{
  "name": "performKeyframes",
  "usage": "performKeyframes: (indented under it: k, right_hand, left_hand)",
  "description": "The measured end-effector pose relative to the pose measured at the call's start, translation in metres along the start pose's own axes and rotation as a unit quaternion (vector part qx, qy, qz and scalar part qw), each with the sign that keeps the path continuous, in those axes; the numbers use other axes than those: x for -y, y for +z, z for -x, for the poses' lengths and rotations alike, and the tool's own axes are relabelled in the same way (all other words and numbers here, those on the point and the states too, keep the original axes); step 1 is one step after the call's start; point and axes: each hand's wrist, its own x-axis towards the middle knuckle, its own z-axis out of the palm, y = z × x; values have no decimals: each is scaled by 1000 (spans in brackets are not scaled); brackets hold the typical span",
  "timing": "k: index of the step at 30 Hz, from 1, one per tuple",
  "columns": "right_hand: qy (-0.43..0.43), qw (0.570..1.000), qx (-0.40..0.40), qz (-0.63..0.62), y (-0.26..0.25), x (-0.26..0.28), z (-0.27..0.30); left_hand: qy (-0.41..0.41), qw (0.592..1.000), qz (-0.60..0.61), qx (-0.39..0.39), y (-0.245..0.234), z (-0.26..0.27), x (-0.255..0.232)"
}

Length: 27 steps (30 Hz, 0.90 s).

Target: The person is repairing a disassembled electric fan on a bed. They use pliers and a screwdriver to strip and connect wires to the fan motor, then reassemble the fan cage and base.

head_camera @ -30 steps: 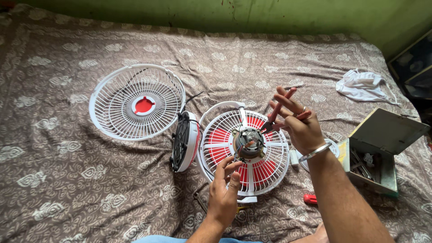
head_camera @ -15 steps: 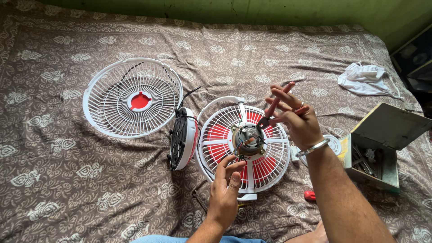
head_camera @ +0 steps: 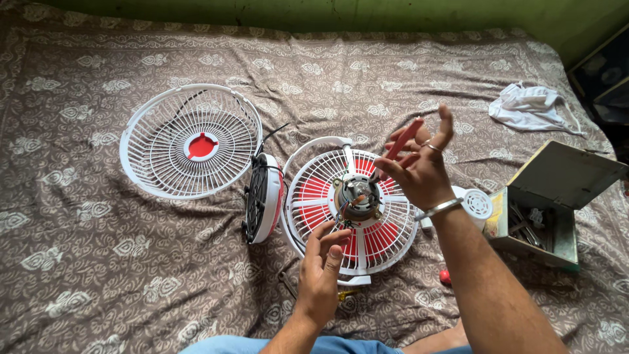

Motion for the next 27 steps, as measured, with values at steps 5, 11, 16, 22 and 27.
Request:
performKeyframes:
  k: [5,11,16,22,27]
  right_hand:
    - [36,997,1,68,11,5,-12]
    - [-36,998,-50,25,10,3,-8]
    - [-64,993,-48,90,18,-7,-12]
    - [-58,991,-42,113,24,-33,-14]
    - [-1,996,62,67,5,-38,-13]
  left_hand:
    - [95,994,-24,-38,7,-4,-28]
    - [273,943,-187,-29,50,-75,-84]
    - [196,924,-328,7,114,-153,-115]
    - [295,905,-299,-62,137,-180,-92]
    - [255,934,-241,-65,128,-190,-83]
